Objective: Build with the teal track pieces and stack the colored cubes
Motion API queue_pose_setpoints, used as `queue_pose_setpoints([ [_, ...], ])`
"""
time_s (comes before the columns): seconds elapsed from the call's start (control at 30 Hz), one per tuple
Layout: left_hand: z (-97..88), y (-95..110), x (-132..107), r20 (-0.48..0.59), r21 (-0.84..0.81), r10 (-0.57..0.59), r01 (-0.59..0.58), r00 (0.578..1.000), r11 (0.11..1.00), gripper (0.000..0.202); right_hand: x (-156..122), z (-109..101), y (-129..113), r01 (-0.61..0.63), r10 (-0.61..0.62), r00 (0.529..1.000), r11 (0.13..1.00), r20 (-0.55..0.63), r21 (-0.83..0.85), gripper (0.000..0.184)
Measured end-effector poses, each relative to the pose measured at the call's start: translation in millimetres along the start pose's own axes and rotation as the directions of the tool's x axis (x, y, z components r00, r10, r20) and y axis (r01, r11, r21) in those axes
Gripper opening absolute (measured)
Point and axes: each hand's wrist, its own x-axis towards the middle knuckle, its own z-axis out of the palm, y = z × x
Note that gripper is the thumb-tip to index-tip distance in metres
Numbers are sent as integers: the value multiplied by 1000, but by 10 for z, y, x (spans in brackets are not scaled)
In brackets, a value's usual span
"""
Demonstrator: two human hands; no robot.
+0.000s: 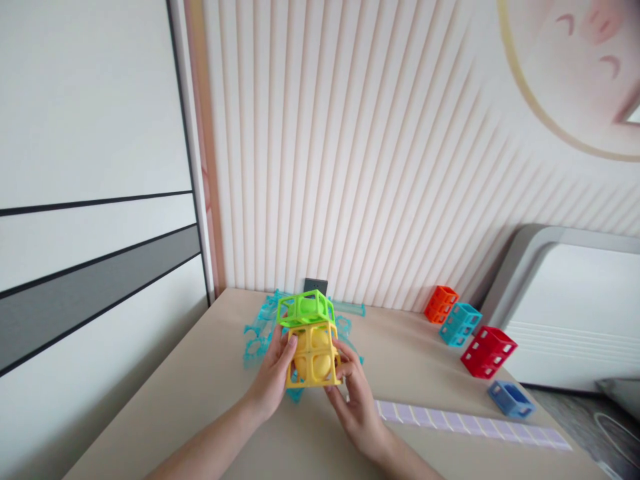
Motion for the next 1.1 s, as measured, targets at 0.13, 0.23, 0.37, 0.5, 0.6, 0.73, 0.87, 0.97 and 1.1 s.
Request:
queue_pose_setpoints([
  [0.13,-22,6,44,-81,-37,20,-23,996,999,71,-7,-49,-78,-41,42,990,999,134,-13,10],
  [0.23,-3,15,48,-109,-16,44,-46,993,999,68,-7,-63,-120,-60,52,987,997,152,53,17],
  [0.37,13,8,47,-147,6,72,-72,987,997,65,-1,-41,-140,-80,71,990,994,124,69,24],
  [0.5,-14,-7,54,-154,13,87,-86,984,996,55,14,13,-125,-142,135,990,961,44,236,32],
  [0.6,-15,3,25,-133,73,88,-79,987,994,57,38,34,-109,-203,217,976,921,-6,332,49],
  [0.73,21,-17,-37,-2,156,96,-95,995,983,65,59,37,-71,-268,300,953,886,-28,380,71],
  [0.87,65,-66,-32,150,254,204,-237,968,938,61,128,81,-55,-259,313,944,902,-109,344,77],
  [0.97,114,-36,5,194,332,244,-297,950,895,60,262,137,-93,-233,325,926,894,-195,382,73],
  [1.1,206,25,41,248,344,319,-391,915,854,71,420,203,-110,-122,235,915,936,-328,330,68],
])
